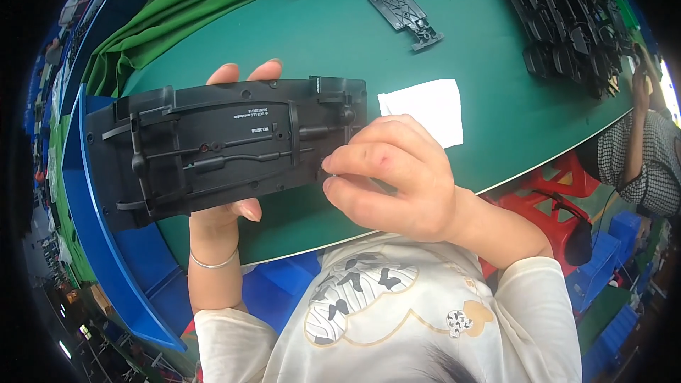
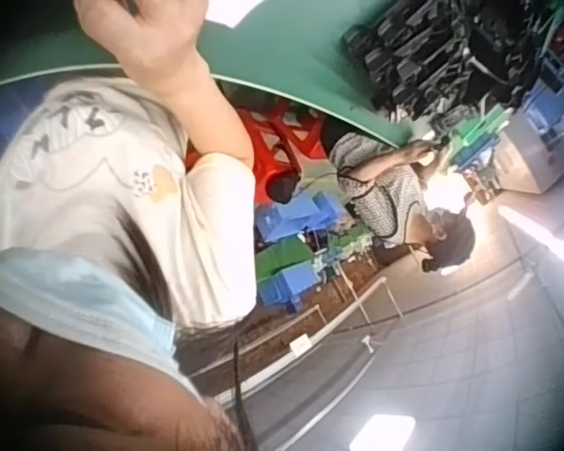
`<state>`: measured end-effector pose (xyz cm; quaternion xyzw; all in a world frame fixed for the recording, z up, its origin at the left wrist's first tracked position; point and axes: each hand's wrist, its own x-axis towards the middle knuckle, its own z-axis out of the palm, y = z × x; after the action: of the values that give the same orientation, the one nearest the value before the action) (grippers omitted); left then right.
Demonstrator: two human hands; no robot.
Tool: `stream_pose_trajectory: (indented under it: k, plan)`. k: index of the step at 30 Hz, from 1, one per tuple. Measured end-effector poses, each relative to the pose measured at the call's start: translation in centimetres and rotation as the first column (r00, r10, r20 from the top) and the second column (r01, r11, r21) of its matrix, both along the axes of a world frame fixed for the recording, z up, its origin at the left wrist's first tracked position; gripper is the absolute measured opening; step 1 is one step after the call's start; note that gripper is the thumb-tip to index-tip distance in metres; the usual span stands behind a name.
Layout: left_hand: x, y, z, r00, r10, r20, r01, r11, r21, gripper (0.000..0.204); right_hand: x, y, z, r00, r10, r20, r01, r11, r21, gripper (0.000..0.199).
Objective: Assembling small plastic parts onto a toy car chassis in a factory setting.
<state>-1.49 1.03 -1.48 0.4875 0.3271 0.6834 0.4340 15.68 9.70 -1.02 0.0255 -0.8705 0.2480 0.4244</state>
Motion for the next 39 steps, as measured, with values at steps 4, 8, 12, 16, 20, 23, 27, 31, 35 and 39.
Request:
stream_pose_trajectory:
  k: [4,8,12,16,20,23,27,31,35,39]
  plan:
    - [0.1,0.2,-0.1,1.000,-0.015,-0.005,0.015,1.000,0.018,0.095,0.0,0.0,0.0,1.000,-0.009,0.015,0.009,1.000,-0.007,0.025]
    - [0.2,0.2,-0.1,1.000,-0.012,0.003,0.012,1.000,0.003,0.096,0.0,0.0,0.1,1.000,-0.018,0.025,0.018,1.000,-0.003,0.026]
    - [0.0,0.2,-0.2,1.000,-0.022,-0.013,0.022,1.000,0.000,0.096,0.0,0.1,0.0,1.000,-0.009,0.030,0.009,1.000,0.005,0.026]
    - [0.0,0.2,0.1,0.999,-0.031,-0.014,0.031,1.000,0.003,0.095,0.0,0.1,0.2,0.999,-0.002,0.043,0.002,1.000,0.005,0.026]
    - [0.1,0.2,0.1,0.999,-0.035,-0.018,0.035,0.999,-0.009,0.095,0.0,0.2,0.1,0.999,-0.004,0.049,0.003,1.000,0.020,0.026]
    - [0.1,0.2,0.1,0.999,-0.032,-0.008,0.031,0.999,-0.015,0.095,-0.1,0.1,0.2,0.998,-0.004,0.057,0.003,1.000,0.015,0.026]
    - [0.1,0.2,-0.1,0.999,-0.041,-0.031,0.042,0.999,0.027,0.095,-0.1,0.1,0.1,0.999,-0.003,0.049,0.003,1.000,0.017,0.025]
    - [0.2,0.8,-0.6,0.997,-0.071,-0.037,0.073,0.996,0.046,0.096,0.1,0.4,-0.1,0.998,-0.011,0.067,0.008,0.999,0.033,0.024]
    - [-0.1,0.0,0.6,0.995,-0.058,-0.079,0.062,0.997,0.052,0.097,-0.3,0.2,0.6,0.997,0.040,0.068,-0.042,0.999,0.031,0.023]
    - [-0.1,-0.1,0.2,0.994,-0.041,-0.100,0.047,0.998,0.051,0.097,-0.1,0.0,0.5,0.984,0.055,0.171,-0.056,0.998,-0.001,0.018]
